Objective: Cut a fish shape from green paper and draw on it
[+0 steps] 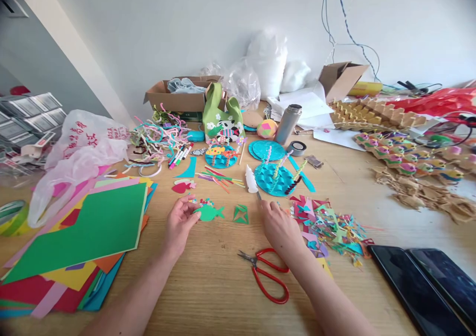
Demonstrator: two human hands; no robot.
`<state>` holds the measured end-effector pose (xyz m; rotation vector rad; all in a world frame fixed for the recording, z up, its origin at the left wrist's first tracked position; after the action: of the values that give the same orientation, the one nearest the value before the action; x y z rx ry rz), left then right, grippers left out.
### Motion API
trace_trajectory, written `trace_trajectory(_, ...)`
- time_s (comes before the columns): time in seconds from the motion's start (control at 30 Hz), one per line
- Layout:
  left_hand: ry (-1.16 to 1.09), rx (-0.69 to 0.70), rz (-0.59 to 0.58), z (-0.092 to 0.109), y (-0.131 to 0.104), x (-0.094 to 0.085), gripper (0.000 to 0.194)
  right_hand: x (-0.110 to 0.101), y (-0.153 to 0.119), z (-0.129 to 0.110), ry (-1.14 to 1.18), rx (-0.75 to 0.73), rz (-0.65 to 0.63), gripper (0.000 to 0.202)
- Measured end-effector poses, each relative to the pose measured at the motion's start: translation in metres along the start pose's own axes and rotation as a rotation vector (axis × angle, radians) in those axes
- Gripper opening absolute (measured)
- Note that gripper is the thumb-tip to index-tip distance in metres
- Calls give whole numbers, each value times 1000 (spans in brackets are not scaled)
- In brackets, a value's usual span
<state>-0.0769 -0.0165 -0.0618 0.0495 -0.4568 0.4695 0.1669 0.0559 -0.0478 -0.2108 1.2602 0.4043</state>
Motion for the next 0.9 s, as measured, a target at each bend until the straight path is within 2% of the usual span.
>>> trace_trajectory(0.13, -9, 0, 27, 1, 3, -3, 44, 0, -18, 14, 67, 46, -24, 37)
trace_trajectory(0.23, -12, -1, 54, 3, 3, -4, 43, -11, -38, 29, 235, 109, 62, 31)
trace_trajectory(0.3, -22, -2, 75, 4, 4, -4, 42, -19, -46, 28, 355, 77, 119, 27)
trace_trajectory(0.4, -52, 7, 108, 6, 6, -7, 42, -33, -42, 8, 438, -25, 176, 22)
trace_trajectory(0.5, -66, 50, 145, 9, 8, -12, 43, -43, -25, -30, 369, -232, 186, 22)
trace_trajectory(0.6, -85, 88, 174, 13, 10, -18, 44, -44, -11, -61, 285, -442, 210, 23)
trace_trajectory(0.67, -107, 108, 192, 15, 10, -21, 45, -39, -7, -69, 263, -524, 196, 27)
trace_trajectory(0.77, -127, 121, 218, 18, 10, -24, 46, -25, -11, -56, 258, -532, 141, 30)
trace_trajectory(0.9, -132, 98, 216, 16, 9, -22, 46, -5, -28, -6, 208, -418, 148, 27)
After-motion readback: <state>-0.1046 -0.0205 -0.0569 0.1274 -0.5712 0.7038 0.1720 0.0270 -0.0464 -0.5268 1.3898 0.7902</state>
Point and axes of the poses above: each hand's wrist, its own y-axis towards the middle knuckle, its own x-axis out of the palm, z = x × y, the point moved 5 cm from there along y, towards the middle knuckle, and after that the axes turned 14 degrees about -y, right-handed, at the moved point
